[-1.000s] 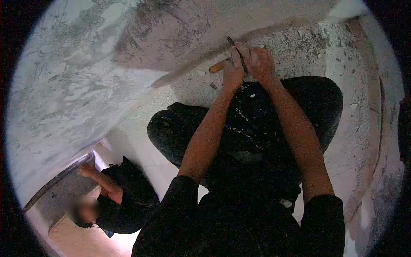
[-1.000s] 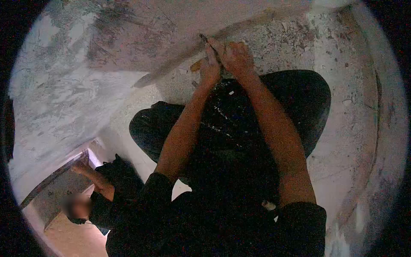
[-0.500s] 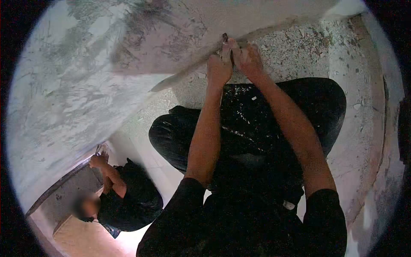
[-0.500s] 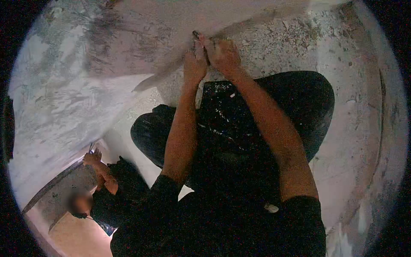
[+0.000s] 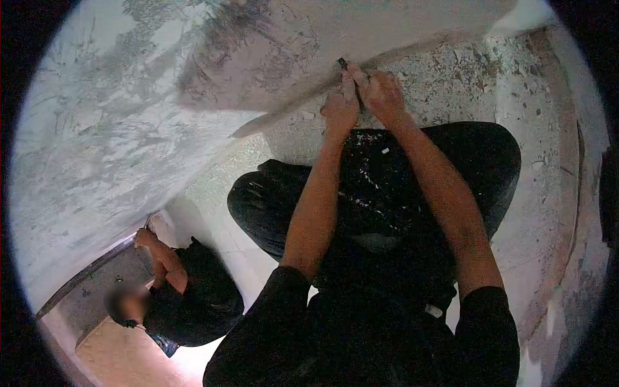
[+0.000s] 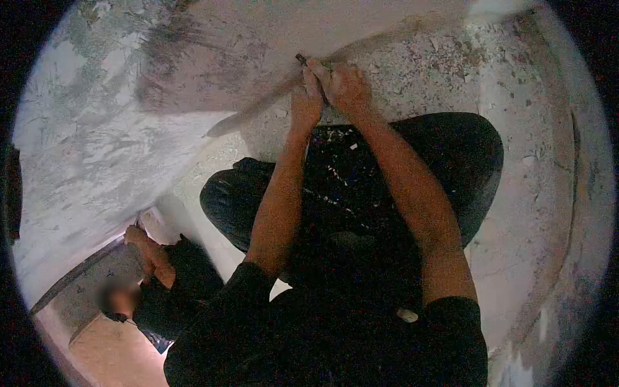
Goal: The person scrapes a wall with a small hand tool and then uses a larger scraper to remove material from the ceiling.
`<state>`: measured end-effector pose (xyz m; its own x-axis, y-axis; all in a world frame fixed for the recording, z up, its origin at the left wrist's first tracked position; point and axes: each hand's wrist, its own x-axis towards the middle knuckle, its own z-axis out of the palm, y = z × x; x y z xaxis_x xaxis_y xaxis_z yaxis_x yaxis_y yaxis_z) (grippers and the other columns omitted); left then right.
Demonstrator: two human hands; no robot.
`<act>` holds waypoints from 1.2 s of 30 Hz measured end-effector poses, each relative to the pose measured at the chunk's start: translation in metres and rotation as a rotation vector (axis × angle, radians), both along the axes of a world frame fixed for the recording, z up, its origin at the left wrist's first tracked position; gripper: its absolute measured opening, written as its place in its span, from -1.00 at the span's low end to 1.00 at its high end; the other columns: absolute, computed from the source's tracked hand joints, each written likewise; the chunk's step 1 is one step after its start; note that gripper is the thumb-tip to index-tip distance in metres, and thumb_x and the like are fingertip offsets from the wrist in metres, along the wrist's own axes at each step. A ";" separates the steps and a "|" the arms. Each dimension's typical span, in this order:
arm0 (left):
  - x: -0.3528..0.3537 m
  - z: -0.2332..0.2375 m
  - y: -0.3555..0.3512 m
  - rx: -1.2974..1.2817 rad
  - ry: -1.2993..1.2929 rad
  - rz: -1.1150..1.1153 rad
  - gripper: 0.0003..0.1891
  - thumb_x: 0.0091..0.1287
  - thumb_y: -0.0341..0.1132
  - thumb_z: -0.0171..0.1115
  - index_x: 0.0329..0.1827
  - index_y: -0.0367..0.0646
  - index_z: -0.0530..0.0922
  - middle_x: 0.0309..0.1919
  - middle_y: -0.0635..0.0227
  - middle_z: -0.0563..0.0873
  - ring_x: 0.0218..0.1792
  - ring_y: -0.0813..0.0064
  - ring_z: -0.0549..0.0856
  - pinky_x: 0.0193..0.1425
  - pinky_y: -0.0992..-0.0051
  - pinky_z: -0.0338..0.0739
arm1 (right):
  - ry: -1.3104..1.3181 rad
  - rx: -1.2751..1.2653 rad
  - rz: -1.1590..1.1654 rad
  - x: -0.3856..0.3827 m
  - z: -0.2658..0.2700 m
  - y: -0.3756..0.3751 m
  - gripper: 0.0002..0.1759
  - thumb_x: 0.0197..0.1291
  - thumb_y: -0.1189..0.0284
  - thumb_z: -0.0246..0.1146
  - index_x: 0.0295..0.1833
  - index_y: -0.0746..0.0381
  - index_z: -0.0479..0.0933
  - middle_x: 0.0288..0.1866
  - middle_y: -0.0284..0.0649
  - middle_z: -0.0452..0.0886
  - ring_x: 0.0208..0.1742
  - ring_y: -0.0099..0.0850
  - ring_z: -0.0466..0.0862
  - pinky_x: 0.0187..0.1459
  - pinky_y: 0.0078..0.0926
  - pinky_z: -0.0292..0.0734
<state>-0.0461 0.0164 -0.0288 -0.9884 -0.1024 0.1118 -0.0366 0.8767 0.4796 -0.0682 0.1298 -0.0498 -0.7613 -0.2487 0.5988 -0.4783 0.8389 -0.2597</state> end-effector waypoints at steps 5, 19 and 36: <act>0.004 0.007 0.003 0.164 -0.159 0.069 -0.39 0.36 0.08 -0.29 -0.20 -0.32 0.55 -0.50 -0.20 0.58 -0.37 -0.19 0.57 -0.35 0.03 0.33 | 0.080 -0.027 -0.007 0.005 0.005 -0.001 -0.47 0.13 0.37 0.07 0.27 -0.05 0.28 -0.48 -0.26 0.46 -0.49 -0.30 0.50 -0.43 -0.27 0.42; -0.005 0.036 0.008 0.371 -0.136 0.174 -0.30 0.34 0.14 -0.28 -0.40 -0.41 0.57 -0.57 -0.27 0.54 -0.41 -0.17 0.59 -0.29 0.07 0.38 | 0.049 -0.087 -0.009 -0.003 0.000 -0.005 -0.48 0.15 0.35 0.03 0.28 -0.10 0.27 -0.41 -0.20 0.51 -0.37 -0.24 0.56 -0.34 -0.21 0.49; -0.003 0.008 -0.009 0.164 -0.156 -0.087 -0.48 0.37 -0.06 -0.23 0.23 -0.26 0.30 -0.37 -0.30 0.54 -0.31 -0.23 0.53 -0.21 0.05 0.40 | -0.115 -0.091 0.046 0.001 0.005 -0.004 -0.56 0.18 0.36 0.00 0.21 -0.04 0.35 -0.44 -0.08 0.47 -0.41 -0.16 0.51 -0.43 -0.19 0.44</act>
